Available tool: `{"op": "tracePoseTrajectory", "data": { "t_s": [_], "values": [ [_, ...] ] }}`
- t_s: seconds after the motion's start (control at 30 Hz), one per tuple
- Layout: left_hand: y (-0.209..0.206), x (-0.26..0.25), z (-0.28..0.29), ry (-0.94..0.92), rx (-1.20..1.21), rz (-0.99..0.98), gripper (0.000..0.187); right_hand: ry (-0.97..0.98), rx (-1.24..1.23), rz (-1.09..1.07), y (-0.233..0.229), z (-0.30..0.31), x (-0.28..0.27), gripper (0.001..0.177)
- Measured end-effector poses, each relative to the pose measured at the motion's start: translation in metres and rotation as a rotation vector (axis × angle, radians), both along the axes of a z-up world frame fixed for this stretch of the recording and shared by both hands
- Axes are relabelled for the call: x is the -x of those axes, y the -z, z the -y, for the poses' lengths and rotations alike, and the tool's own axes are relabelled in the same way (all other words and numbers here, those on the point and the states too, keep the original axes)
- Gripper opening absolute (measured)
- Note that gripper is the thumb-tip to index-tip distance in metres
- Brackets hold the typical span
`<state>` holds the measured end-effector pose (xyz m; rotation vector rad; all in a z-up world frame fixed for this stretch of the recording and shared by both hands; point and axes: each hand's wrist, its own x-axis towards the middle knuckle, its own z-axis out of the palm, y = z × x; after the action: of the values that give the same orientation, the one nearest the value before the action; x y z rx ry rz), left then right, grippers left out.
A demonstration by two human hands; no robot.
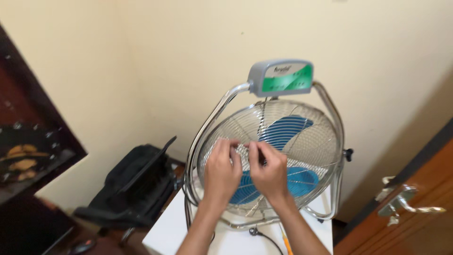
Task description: The person disassembles a table fan by removing the front grille and motor housing, then wipes the grille and fan blades with a cloth. The person reassembles the fan by reattaching the grille and securing the motor housing.
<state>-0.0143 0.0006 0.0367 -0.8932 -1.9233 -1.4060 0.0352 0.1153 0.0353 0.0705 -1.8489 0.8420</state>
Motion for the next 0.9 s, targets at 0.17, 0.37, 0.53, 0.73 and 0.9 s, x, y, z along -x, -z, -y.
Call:
{"op": "tracePoseTrajectory", "data": {
  "t_s": [0.17, 0.37, 0.53, 0.73, 0.9],
  "values": [
    [-0.080, 0.046, -0.015, 0.003, -0.050, -0.161, 0.019, 0.134, -0.085, -0.099, -0.065, -0.032, 0.019, 0.013],
    [-0.118, 0.107, -0.051, 0.097, -0.025, -0.138, 0.050, 0.283, -0.182, -0.099, -0.121, -0.083, 0.053, 0.025],
    [-0.109, 0.154, -0.076, 0.261, 0.096, 0.005, 0.065, 0.423, -0.517, 0.137, -0.141, -0.110, 0.069, 0.087],
    [-0.106, 0.187, -0.077, 0.624, 0.294, -0.247, 0.094, 0.302, -0.668, 0.131, -0.126, -0.119, 0.071, 0.108],
    [-0.118, 0.199, -0.071, 0.706, 0.373, -0.339, 0.101, 0.375, -0.785, 0.144, -0.130, -0.118, 0.076, 0.102]
  ]
}}
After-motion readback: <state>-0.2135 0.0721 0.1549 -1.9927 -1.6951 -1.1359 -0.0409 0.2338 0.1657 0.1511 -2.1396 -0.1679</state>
